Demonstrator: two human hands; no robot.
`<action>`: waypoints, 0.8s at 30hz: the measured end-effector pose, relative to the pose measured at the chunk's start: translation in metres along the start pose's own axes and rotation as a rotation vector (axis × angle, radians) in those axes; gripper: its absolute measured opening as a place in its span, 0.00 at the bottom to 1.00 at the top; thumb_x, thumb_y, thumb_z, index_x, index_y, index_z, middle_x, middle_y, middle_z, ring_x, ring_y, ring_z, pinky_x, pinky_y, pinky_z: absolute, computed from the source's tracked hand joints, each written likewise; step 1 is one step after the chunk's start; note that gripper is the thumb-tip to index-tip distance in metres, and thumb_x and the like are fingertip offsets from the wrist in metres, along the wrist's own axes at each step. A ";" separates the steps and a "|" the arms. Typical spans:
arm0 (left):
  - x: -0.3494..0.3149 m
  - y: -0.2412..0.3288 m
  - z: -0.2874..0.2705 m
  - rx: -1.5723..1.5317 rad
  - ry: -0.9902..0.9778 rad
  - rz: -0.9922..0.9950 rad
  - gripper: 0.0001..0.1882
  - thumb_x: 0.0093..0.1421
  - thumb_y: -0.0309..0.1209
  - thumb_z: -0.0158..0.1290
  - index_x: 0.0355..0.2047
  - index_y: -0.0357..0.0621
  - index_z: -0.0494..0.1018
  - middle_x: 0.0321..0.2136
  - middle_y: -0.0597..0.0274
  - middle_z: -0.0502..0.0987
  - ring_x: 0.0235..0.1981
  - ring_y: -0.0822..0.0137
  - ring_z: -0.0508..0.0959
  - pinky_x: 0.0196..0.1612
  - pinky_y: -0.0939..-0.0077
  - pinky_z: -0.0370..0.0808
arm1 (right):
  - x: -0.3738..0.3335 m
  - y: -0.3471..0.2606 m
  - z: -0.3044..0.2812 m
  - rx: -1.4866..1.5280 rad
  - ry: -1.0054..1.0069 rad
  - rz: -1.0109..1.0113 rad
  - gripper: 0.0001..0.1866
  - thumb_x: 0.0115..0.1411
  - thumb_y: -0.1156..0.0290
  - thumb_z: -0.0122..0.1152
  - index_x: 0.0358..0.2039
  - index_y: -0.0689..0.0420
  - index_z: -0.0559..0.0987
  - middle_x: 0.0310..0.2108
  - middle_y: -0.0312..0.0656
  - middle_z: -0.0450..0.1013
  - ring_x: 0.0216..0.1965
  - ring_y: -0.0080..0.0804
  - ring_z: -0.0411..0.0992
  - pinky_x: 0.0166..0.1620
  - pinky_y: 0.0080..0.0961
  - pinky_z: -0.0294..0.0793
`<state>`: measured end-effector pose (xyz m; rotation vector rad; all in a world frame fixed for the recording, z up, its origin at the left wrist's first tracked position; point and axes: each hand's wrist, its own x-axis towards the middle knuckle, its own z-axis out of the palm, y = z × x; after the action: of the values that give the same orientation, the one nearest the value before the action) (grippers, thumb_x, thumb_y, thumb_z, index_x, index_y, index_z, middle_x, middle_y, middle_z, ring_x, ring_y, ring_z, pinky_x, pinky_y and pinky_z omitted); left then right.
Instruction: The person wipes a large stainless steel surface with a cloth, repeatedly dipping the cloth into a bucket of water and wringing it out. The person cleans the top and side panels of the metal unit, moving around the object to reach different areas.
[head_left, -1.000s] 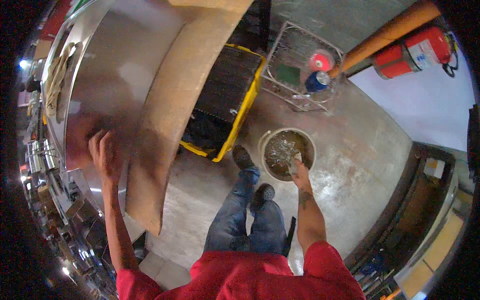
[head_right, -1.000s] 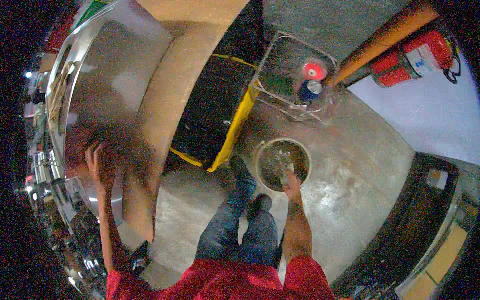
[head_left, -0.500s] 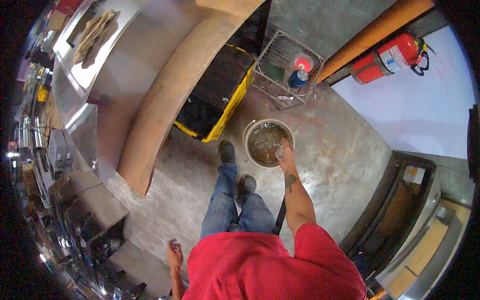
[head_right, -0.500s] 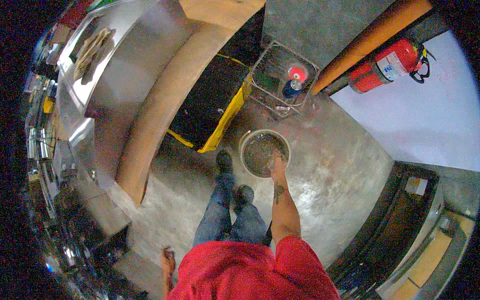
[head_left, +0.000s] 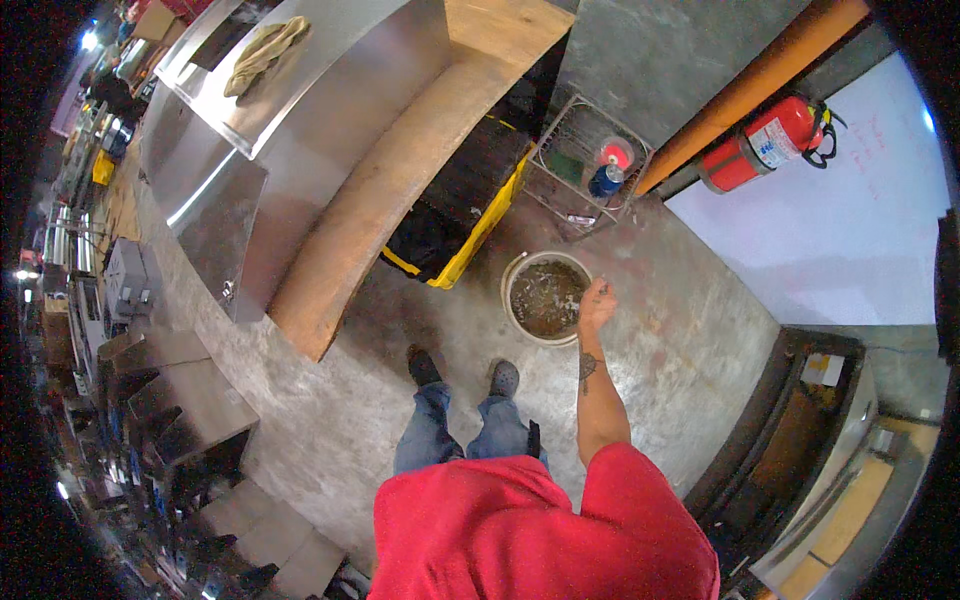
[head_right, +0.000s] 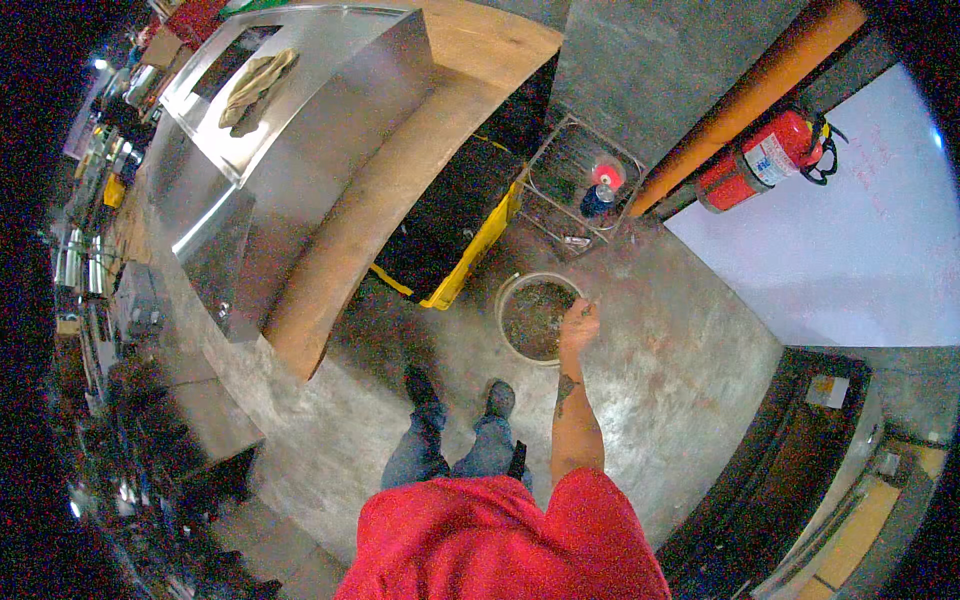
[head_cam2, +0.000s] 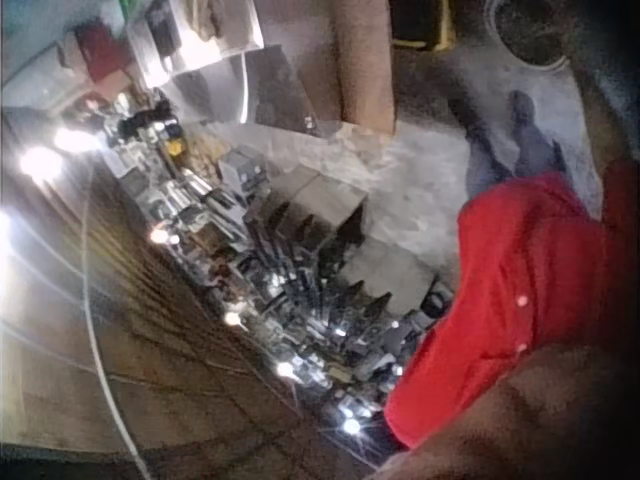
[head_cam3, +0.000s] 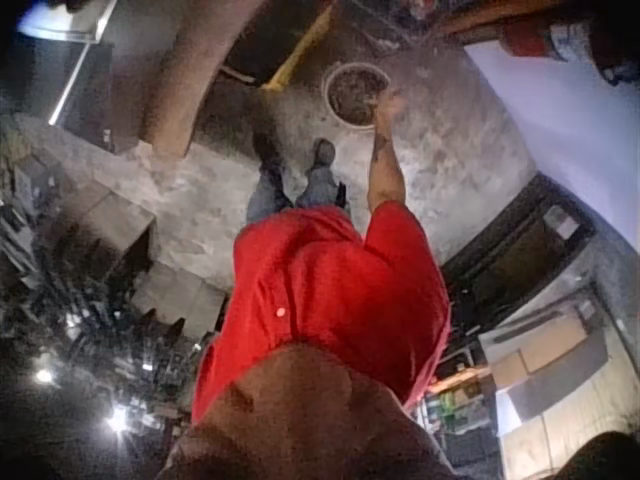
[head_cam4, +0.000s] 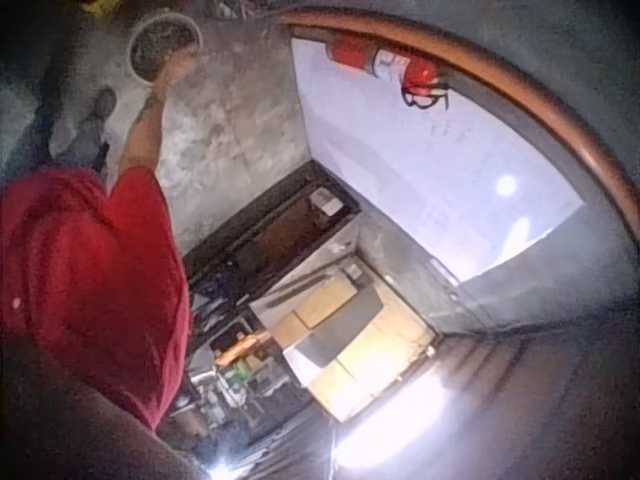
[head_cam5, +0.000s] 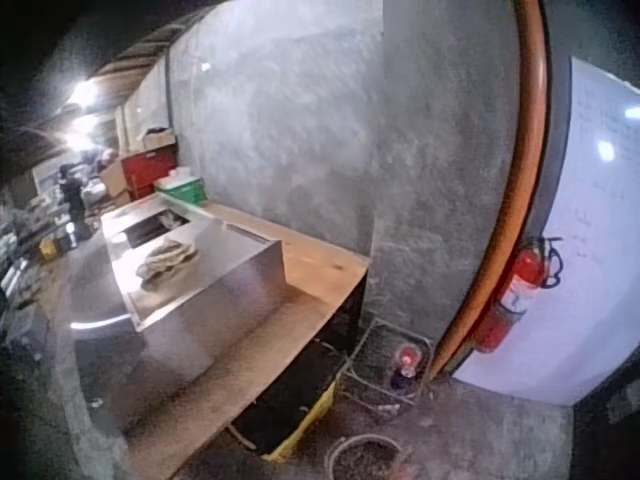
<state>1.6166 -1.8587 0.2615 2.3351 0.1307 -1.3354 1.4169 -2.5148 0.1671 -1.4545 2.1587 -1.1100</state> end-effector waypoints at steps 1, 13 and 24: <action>0.003 -0.004 -0.004 -0.011 0.004 0.003 0.15 0.71 0.38 0.51 0.47 0.39 0.77 0.32 0.56 0.81 0.32 0.64 0.79 0.38 0.67 0.76 | 0.001 -0.004 -0.004 0.011 -0.061 0.017 0.21 0.66 0.55 0.56 0.35 0.63 0.83 0.25 0.59 0.77 0.25 0.56 0.74 0.35 0.50 0.76; 0.099 -0.056 -0.114 -0.071 0.067 0.361 0.17 0.71 0.41 0.50 0.44 0.39 0.79 0.30 0.54 0.82 0.32 0.64 0.81 0.37 0.66 0.77 | -0.024 -0.034 -0.058 0.994 -0.488 1.001 0.23 0.68 0.61 0.62 0.55 0.65 0.72 0.48 0.46 0.74 0.48 0.41 0.75 0.47 0.36 0.83; 0.088 0.327 -0.283 0.106 0.314 0.829 0.18 0.75 0.39 0.48 0.49 0.35 0.77 0.38 0.50 0.83 0.36 0.64 0.82 0.43 0.67 0.78 | -0.096 -0.422 0.103 0.969 -0.707 -0.037 0.19 0.73 0.67 0.55 0.61 0.59 0.73 0.53 0.43 0.75 0.52 0.33 0.74 0.55 0.30 0.74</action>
<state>1.9848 -2.0448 0.4182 2.2508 -0.7463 -0.5744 1.7955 -2.5517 0.3977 -1.1347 0.8909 -1.1513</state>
